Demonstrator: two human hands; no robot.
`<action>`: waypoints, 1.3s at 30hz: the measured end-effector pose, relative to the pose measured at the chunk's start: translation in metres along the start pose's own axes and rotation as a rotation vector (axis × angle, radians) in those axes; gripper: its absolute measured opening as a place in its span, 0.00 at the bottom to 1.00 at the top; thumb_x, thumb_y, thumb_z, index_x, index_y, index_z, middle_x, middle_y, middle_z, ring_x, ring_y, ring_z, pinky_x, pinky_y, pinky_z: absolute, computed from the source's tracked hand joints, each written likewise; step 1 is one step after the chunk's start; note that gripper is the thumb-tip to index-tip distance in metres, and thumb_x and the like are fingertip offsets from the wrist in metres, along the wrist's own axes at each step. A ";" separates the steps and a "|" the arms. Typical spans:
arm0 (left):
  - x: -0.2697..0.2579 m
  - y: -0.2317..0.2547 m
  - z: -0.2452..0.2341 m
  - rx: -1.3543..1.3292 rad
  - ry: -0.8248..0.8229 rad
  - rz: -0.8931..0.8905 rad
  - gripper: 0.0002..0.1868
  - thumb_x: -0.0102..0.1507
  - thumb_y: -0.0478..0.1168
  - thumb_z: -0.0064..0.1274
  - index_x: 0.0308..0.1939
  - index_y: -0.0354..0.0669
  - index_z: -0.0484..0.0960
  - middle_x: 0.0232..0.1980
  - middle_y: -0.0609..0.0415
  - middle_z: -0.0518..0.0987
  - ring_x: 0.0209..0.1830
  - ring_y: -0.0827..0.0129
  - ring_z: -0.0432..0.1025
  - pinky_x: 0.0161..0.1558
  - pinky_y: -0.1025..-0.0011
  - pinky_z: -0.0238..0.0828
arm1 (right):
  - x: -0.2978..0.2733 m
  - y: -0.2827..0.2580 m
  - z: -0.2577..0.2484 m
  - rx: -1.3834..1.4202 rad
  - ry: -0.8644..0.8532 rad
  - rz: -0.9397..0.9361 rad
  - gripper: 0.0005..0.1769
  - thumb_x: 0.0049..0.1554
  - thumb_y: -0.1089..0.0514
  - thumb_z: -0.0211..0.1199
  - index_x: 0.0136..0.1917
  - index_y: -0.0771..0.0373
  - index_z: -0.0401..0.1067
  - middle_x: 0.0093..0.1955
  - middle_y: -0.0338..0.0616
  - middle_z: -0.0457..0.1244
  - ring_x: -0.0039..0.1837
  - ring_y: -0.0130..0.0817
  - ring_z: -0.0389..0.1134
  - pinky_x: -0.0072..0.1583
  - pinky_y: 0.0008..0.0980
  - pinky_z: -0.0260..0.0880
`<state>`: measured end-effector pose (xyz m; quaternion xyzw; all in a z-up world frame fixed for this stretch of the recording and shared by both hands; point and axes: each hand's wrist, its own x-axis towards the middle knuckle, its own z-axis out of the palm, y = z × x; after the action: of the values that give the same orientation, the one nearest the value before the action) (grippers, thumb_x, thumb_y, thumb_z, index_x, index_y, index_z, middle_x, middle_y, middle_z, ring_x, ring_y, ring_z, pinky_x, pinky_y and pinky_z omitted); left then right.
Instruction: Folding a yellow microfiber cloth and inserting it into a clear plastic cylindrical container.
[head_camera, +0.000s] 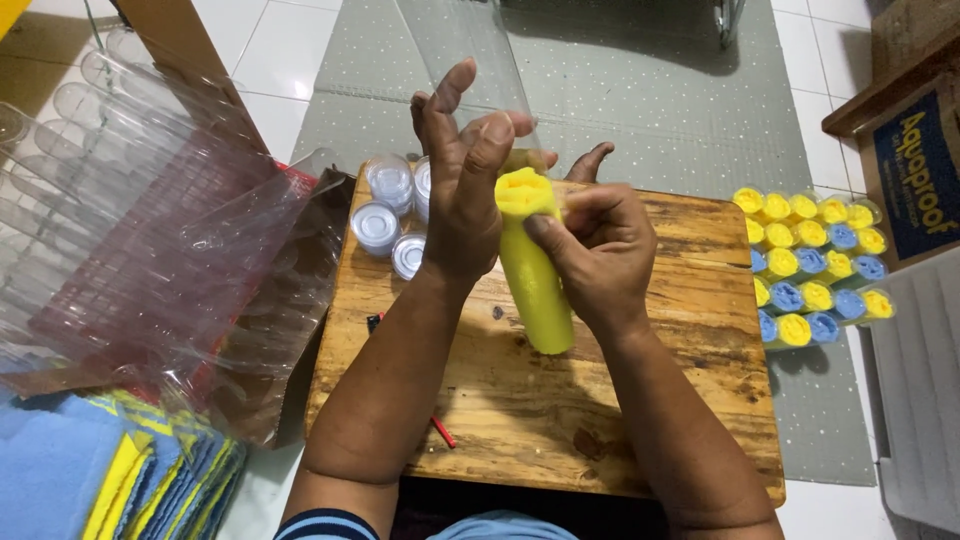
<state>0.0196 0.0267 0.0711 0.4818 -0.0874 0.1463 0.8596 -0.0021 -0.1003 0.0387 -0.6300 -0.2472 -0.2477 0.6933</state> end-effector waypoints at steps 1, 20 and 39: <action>0.000 -0.001 0.001 -0.002 -0.001 -0.001 0.34 0.65 0.54 0.51 0.72 0.53 0.58 0.49 0.36 0.77 0.37 0.52 0.84 0.44 0.62 0.83 | -0.002 -0.001 -0.001 -0.002 0.001 -0.001 0.13 0.58 0.66 0.69 0.46 0.60 0.64 0.36 0.33 0.53 0.42 0.19 0.61 0.88 0.44 0.39; 0.007 0.007 -0.014 -0.016 0.079 0.026 0.34 0.65 0.56 0.51 0.72 0.55 0.59 0.47 0.44 0.74 0.34 0.62 0.78 0.38 0.70 0.78 | -0.014 -0.006 -0.003 -0.051 -0.259 0.088 0.26 0.63 0.64 0.64 0.72 0.64 0.61 0.56 0.49 0.67 0.53 0.33 0.70 0.54 0.27 0.76; 0.002 0.002 -0.015 -0.035 0.010 0.125 0.32 0.70 0.56 0.48 0.74 0.55 0.57 0.50 0.45 0.75 0.34 0.62 0.80 0.40 0.69 0.79 | -0.007 -0.009 -0.008 -0.268 -0.299 0.134 0.16 0.67 0.52 0.55 0.47 0.65 0.74 0.34 0.37 0.57 0.36 0.28 0.58 0.40 0.28 0.59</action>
<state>0.0207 0.0408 0.0650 0.4594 -0.1154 0.2004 0.8576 -0.0134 -0.1083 0.0400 -0.7612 -0.2695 -0.1354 0.5741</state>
